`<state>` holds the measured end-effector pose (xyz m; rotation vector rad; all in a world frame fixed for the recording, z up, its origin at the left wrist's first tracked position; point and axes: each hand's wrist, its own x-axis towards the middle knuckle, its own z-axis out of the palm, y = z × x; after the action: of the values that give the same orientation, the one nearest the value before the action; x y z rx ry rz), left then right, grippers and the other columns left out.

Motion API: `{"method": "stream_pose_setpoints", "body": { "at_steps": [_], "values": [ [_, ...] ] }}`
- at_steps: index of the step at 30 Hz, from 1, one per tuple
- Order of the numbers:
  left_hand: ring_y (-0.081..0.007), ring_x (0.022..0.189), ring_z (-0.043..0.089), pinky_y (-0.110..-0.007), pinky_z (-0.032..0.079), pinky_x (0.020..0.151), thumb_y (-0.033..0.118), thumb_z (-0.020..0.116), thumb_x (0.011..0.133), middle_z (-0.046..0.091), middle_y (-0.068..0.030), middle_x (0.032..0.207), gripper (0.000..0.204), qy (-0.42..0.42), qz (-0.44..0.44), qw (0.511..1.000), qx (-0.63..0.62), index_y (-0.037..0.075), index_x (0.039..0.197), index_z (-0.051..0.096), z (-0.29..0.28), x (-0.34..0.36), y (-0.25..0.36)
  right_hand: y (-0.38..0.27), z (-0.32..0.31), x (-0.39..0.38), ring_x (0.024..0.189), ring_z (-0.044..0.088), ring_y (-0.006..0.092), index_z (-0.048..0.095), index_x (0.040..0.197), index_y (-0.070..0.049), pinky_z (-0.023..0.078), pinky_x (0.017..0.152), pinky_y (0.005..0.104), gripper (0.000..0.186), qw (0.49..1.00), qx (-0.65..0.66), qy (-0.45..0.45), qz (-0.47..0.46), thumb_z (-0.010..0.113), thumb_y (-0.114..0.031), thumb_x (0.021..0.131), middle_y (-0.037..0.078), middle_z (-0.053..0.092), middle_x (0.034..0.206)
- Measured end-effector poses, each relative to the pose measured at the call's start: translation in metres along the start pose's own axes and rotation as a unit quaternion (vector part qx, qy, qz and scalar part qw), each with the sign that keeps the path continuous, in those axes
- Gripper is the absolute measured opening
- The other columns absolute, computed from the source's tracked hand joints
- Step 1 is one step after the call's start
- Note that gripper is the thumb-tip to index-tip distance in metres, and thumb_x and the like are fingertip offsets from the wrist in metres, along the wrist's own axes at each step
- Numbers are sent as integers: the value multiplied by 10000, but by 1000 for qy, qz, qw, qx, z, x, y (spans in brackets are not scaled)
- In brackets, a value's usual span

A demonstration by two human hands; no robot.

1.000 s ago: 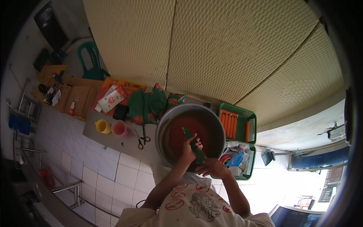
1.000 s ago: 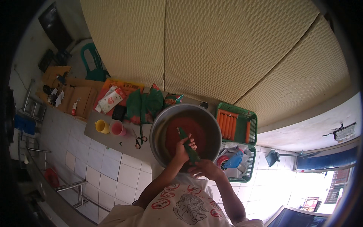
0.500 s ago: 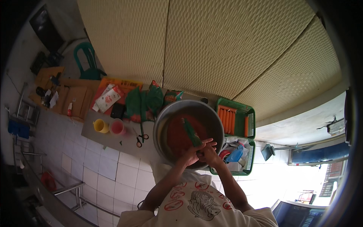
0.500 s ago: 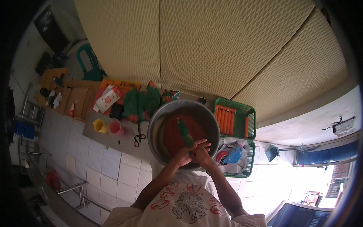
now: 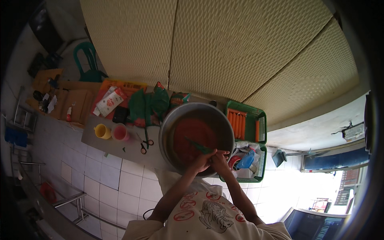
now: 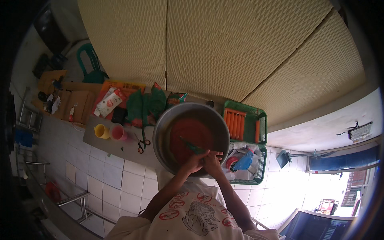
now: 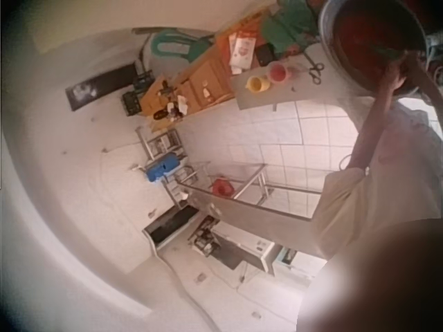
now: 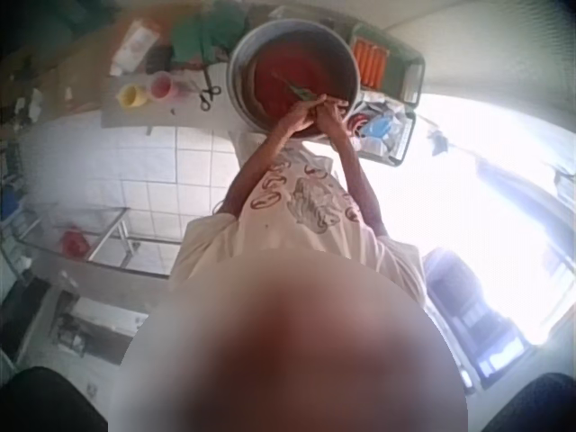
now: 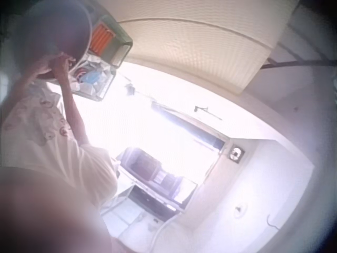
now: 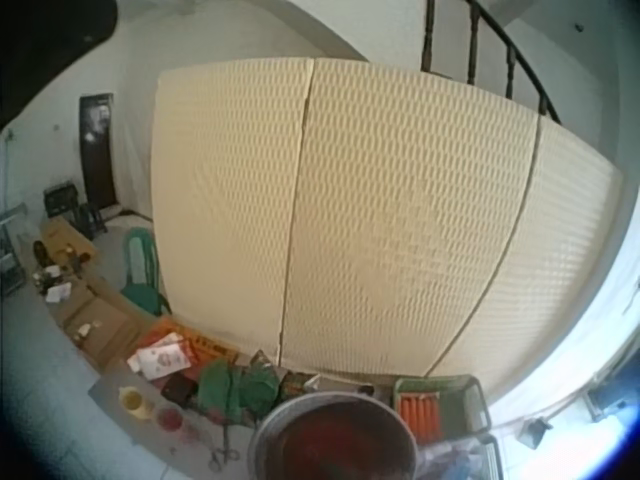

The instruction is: The person repeatedly cuts green paper pieces with scissors over a metal bowl containing red liquid. They dip the cut pieces into the liquid, then place them into a green basket. The process is repeated multiple times throughout the clip.

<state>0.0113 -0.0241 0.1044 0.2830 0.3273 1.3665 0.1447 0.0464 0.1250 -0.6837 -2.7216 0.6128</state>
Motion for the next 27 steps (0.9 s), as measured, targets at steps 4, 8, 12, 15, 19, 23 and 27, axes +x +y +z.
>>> {"method": "stream_pose_setpoints", "body": {
  "at_steps": [4, 8, 12, 15, 19, 23, 27],
  "values": [
    [-339, 1269, 675, -452, 458, 1168, 397, 484, 1133, 728, -248, 1296, 539, 23, 10, 997, -77, -72, 1186, 743, -8, 7, -15, -11, 1, -7, 805, 722, 462, 722, 926, 70, 587, 760, 555, 194, 994, -37, -78, 74, 610, -69, 852, 241, 715, 884],
    [-357, 1216, 698, -468, 471, 1145, 384, 498, 1127, 759, -273, 1164, 554, 59, -11, 992, -107, -99, 1051, 759, -12, 13, -22, -23, -11, -11, 798, 726, 456, 704, 919, 50, 585, 694, 544, 161, 997, -64, -22, 40, 601, -51, 848, 251, 706, 864],
    [-401, 1123, 728, -508, 490, 1122, 358, 536, 1105, 764, -250, 1073, 510, 85, -4, 985, -149, -93, 999, 750, -17, 17, -24, -38, -25, -18, 776, 705, 491, 668, 962, 25, 554, 664, 588, 144, 985, -3, -81, 150, 586, -59, 879, 277, 696, 860],
    [-434, 1075, 738, -551, 506, 1112, 344, 581, 1080, 759, -232, 1022, 463, 128, -33, 978, -163, -78, 983, 744, -22, 19, -25, -47, -33, -27, 777, 678, 524, 635, 1017, 5, 525, 654, 618, 150, 977, 93, -28, 191, 553, -82, 927, 295, 686, 869],
    [-449, 1021, 749, -593, 535, 1076, 286, 631, 1050, 753, -225, 960, 373, 146, -37, 967, -203, -61, 951, 726, -27, 24, -29, -47, -36, -38, 778, 665, 527, 623, 1040, -5, 511, 649, 630, 158, 983, 78, -7, 167, 542, -111, 955, 294, 685, 861],
    [-462, 1003, 750, -601, 562, 1049, 278, 662, 1018, 759, -231, 940, 354, 205, -40, 952, -225, -44, 877, 701, -33, 31, -27, -44, -39, -50, 725, 656, 528, 626, 1036, -19, 505, 635, 641, 141, 980, 69, -38, 181, 570, -111, 945, 283, 675, 784],
    [-456, 983, 749, -603, 560, 1051, 259, 685, 997, 757, -218, 916, 310, 202, -47, 950, -233, -23, 867, 689, -46, 31, -15, -52, -43, -56, 675, 646, 530, 631, 1005, -20, 503, 617, 645, 116, 980, 62, -57, 178, 597, -100, 929, 283, 655, 718]
  ]
}}
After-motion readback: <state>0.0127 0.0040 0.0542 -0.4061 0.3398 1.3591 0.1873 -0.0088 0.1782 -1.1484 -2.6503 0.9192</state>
